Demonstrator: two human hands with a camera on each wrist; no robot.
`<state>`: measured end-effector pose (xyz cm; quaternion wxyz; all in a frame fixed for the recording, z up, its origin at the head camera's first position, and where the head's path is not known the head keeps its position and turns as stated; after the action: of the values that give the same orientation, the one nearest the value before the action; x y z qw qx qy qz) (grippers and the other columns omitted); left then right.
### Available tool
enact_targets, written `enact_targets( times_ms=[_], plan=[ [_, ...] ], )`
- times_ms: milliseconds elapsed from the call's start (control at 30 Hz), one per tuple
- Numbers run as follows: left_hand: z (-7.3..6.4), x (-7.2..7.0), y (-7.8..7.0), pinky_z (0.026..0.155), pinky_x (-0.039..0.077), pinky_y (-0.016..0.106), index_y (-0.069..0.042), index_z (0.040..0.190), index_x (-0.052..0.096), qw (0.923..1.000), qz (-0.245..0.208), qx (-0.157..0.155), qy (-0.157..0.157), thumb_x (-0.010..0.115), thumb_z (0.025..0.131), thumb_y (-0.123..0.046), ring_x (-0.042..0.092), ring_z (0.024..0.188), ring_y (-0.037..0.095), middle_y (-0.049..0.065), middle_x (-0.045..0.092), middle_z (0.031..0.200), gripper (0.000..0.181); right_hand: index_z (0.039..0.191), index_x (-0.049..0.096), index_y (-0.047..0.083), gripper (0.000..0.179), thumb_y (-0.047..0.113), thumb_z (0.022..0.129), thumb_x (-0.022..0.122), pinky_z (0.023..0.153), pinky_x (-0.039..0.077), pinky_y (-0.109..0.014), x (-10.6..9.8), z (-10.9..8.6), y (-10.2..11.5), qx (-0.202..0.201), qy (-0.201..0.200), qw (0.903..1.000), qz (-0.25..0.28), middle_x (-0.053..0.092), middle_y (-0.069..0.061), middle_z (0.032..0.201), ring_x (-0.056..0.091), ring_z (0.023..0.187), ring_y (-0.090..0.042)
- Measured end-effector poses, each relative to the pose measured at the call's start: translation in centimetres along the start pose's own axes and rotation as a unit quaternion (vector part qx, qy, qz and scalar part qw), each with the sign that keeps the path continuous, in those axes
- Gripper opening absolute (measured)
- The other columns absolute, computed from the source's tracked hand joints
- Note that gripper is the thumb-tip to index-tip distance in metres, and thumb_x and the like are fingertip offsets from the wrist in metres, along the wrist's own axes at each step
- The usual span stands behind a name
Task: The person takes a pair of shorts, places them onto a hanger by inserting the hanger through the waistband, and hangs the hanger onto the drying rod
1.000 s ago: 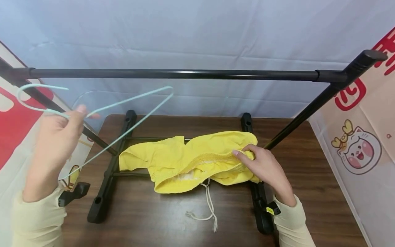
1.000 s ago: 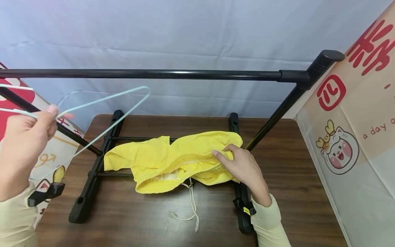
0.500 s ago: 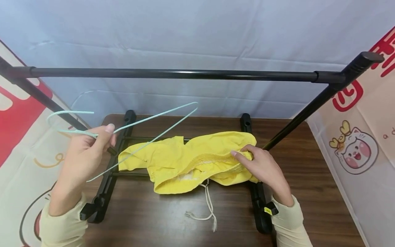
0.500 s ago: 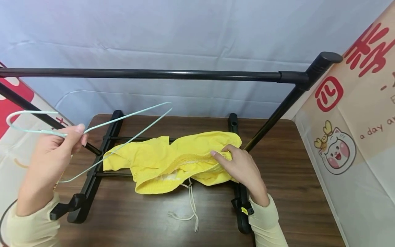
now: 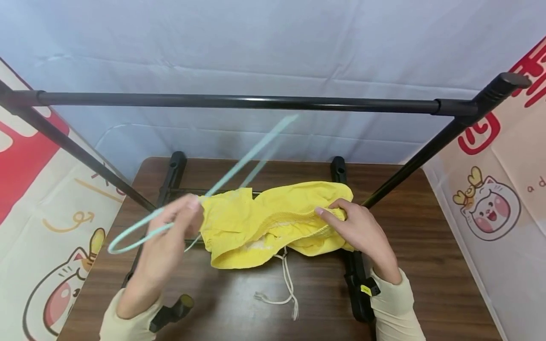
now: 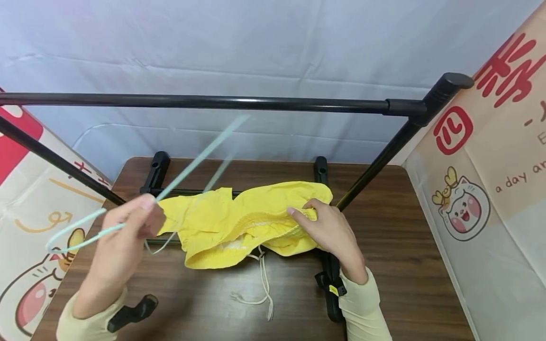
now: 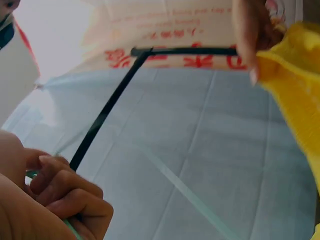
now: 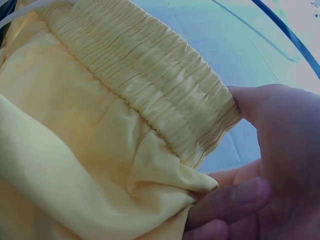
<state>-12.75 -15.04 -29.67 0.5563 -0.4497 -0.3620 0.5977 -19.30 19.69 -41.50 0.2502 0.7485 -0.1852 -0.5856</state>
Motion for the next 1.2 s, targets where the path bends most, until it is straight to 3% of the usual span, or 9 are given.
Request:
enact_targets(
  times_ms=[100, 233, 433, 533, 667, 767, 867, 1000, 1200],
  plan=[
    [-0.4, 2.4, 0.1, 0.054, 0.027, 0.032, -0.009, 0.067, 0.038, 0.9981, 0.004, 0.007, 0.061, 0.042, 0.112, -0.007, 0.027, 0.057, 0.017, 0.003, 0.028, 0.062, 0.046, 0.137, 0.065, 0.012, 0.071, 0.072, 0.099, 0.053, 0.070, 0.048, -0.031, 0.1, 0.1, 0.0, -0.003, 0.002, 1.0000, -0.001, 0.071, -0.004, 0.095, 0.058, 0.071, -0.016],
    [-0.6, 5.0, -0.2, 0.050, 0.021, 0.031, -0.010, 0.066, 0.033, 0.9927, -0.072, 0.043, 0.087, 0.040, 0.111, -0.001, 0.020, 0.054, 0.018, 0.004, 0.023, 0.060, 0.047, 0.137, 0.065, 0.014, 0.069, 0.071, 0.099, 0.054, 0.065, 0.045, -0.032, 0.1, 0.1, -0.2, -0.004, 0.002, 1.0000, 0.004, 0.066, -0.005, 0.084, 0.052, 0.063, -0.016],
    [-0.6, 7.4, -0.8, 0.050, 0.014, 0.026, -0.010, 0.068, 0.023, 0.9579, -0.236, 0.133, 0.095, 0.027, 0.110, 0.008, 0.010, 0.055, 0.017, 0.002, 0.013, 0.062, 0.045, 0.129, 0.069, 0.019, 0.060, 0.069, 0.099, 0.057, 0.053, 0.040, -0.031, 0.1, 0.1, -0.2, -0.012, -0.004, 0.9999, 0.011, 0.043, 0.003, 0.062, 0.041, 0.050, -0.015],
    [-0.8, 8.3, -0.5, 0.049, 0.015, 0.024, -0.009, 0.068, 0.023, 0.9427, -0.269, 0.168, 0.105, 0.026, 0.111, 0.006, 0.010, 0.053, 0.015, 0.001, 0.014, 0.060, 0.046, 0.128, 0.069, 0.020, 0.060, 0.071, 0.099, 0.056, 0.055, 0.041, -0.030, 0.1, 0.1, -0.2, -0.012, -0.005, 0.9998, 0.012, 0.045, 0.002, 0.064, 0.044, 0.052, -0.015],
    [-0.6, 9.2, 1.3, 0.047, 0.019, 0.023, -0.008, 0.068, 0.029, 0.9478, -0.212, 0.197, 0.134, 0.032, 0.114, -0.003, 0.016, 0.050, 0.014, 0.002, 0.019, 0.057, 0.046, 0.129, 0.069, 0.018, 0.062, 0.071, 0.098, 0.056, 0.058, 0.043, -0.031, 0.1, -0.1, -0.4, -0.008, -0.004, 0.9998, 0.020, 0.050, 0.000, 0.070, 0.048, 0.057, -0.016],
    [-0.3, 9.3, 3.8, 0.047, 0.021, 0.021, -0.010, 0.069, 0.034, 0.9616, -0.125, 0.190, 0.155, 0.038, 0.115, -0.015, 0.020, 0.051, 0.008, 0.002, 0.024, 0.055, 0.047, 0.131, 0.069, 0.015, 0.062, 0.068, 0.099, 0.058, 0.056, 0.042, -0.031, 0.1, -0.2, -0.5, -0.006, 0.000, 0.9996, 0.027, 0.051, -0.001, 0.070, 0.047, 0.056, -0.016],
    [-0.4, 9.1, 6.1, 0.048, 0.022, 0.020, -0.013, 0.069, 0.041, 0.9673, -0.047, 0.174, 0.179, 0.041, 0.115, -0.023, 0.022, 0.056, -0.001, 0.001, 0.030, 0.056, 0.047, 0.125, 0.070, 0.014, 0.060, 0.066, 0.099, 0.060, 0.054, 0.042, -0.031, 0.1, -0.3, -0.6, -0.007, 0.004, 0.9994, 0.033, 0.055, -0.003, 0.074, 0.048, 0.057, -0.017],
    [-1.1, 8.9, 7.9, 0.047, 0.023, 0.016, -0.015, 0.073, 0.051, 0.9613, 0.028, 0.164, 0.219, 0.046, 0.114, -0.021, 0.022, 0.058, -0.009, -0.001, 0.037, 0.057, 0.042, 0.123, 0.069, 0.013, 0.058, 0.065, 0.099, 0.061, 0.059, 0.046, -0.031, -0.1, -0.4, -0.8, -0.012, 0.017, 0.9990, 0.039, 0.064, -0.005, 0.086, 0.054, 0.063, -0.017],
    [-1.8, 7.8, 8.1, 0.048, 0.022, 0.012, -0.021, 0.075, 0.056, 0.9505, 0.110, 0.151, 0.248, 0.053, 0.108, -0.006, 0.021, 0.058, -0.011, -0.007, 0.037, 0.056, 0.037, 0.137, 0.060, 0.011, 0.051, 0.042, 0.098, 0.073, 0.058, 0.047, -0.029, -0.9, -1.3, -1.6, -0.024, 0.017, 0.9972, 0.068, 0.063, -0.006, 0.085, 0.054, 0.063, -0.015]
  ],
)
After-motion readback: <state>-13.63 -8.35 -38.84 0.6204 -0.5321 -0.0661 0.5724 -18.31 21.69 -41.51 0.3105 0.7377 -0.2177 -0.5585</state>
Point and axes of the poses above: each hand's wrist, its own z-axis towards the middle knuckle, its own x-axis out of the palm, y = z × x, the point moved 8 cm from there along z, towards the middle knuckle
